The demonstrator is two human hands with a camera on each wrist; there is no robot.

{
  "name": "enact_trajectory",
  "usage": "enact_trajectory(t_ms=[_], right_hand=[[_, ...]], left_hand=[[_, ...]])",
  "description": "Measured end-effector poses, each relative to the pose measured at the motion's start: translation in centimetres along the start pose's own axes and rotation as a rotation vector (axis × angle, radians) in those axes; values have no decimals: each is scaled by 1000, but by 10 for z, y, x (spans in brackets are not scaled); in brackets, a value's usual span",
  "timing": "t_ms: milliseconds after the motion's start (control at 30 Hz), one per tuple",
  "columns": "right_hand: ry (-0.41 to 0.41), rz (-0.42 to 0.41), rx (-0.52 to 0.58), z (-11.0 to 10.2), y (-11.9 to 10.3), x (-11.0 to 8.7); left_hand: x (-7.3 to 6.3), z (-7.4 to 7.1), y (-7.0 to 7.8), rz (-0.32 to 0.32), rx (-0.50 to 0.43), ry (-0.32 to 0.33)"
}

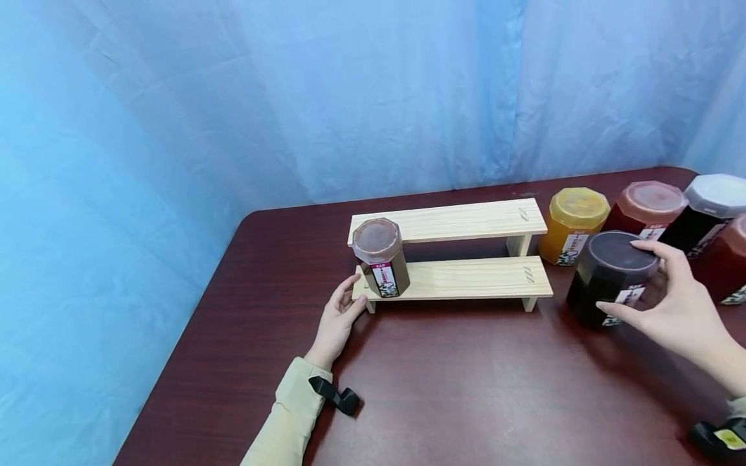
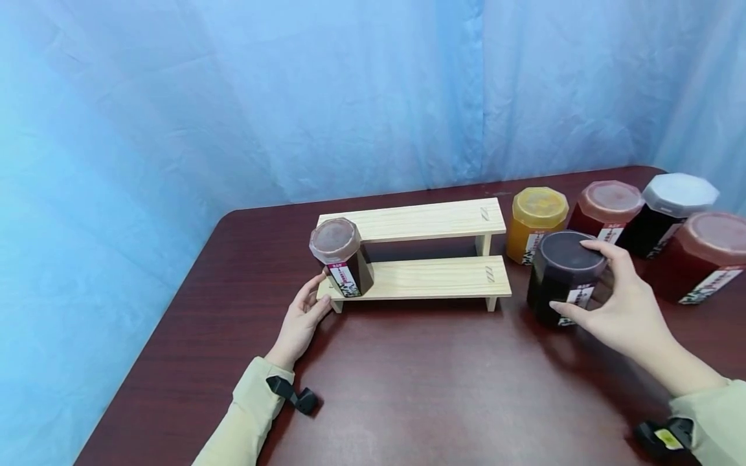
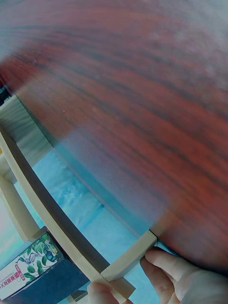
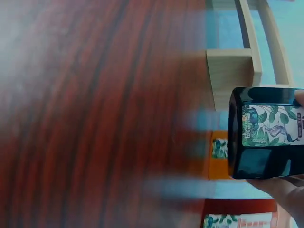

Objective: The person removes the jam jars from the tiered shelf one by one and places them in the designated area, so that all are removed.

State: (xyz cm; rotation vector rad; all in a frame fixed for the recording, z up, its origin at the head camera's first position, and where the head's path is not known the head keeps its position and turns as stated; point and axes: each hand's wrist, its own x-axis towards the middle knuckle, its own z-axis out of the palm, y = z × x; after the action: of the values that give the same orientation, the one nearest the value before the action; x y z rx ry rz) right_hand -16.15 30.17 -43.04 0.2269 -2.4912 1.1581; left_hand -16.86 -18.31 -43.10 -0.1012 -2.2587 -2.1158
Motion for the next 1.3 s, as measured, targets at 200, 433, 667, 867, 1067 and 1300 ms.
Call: enact_trajectory(t_ms=[200,433,667,867,1067,1300], right_hand=[[-27,81,-51,-9,16,1],[-16,118,-30,-19,1,-1],[-53,84,-137,-28,22,7],[-35,66,-205,-34,-15,3],[22,80,-196,-35,-25,-1],[77,10,-146,-36,-14,-4]], left_hand=[[0,1,0,3,2,-1],[0,0,0,21,13,-3],[-1,0,2,0,-1,-7],[-1,1,1,-2,2,-11],[0,1,1,-4,2,-14],[-1,0,0,8,6,-12]])
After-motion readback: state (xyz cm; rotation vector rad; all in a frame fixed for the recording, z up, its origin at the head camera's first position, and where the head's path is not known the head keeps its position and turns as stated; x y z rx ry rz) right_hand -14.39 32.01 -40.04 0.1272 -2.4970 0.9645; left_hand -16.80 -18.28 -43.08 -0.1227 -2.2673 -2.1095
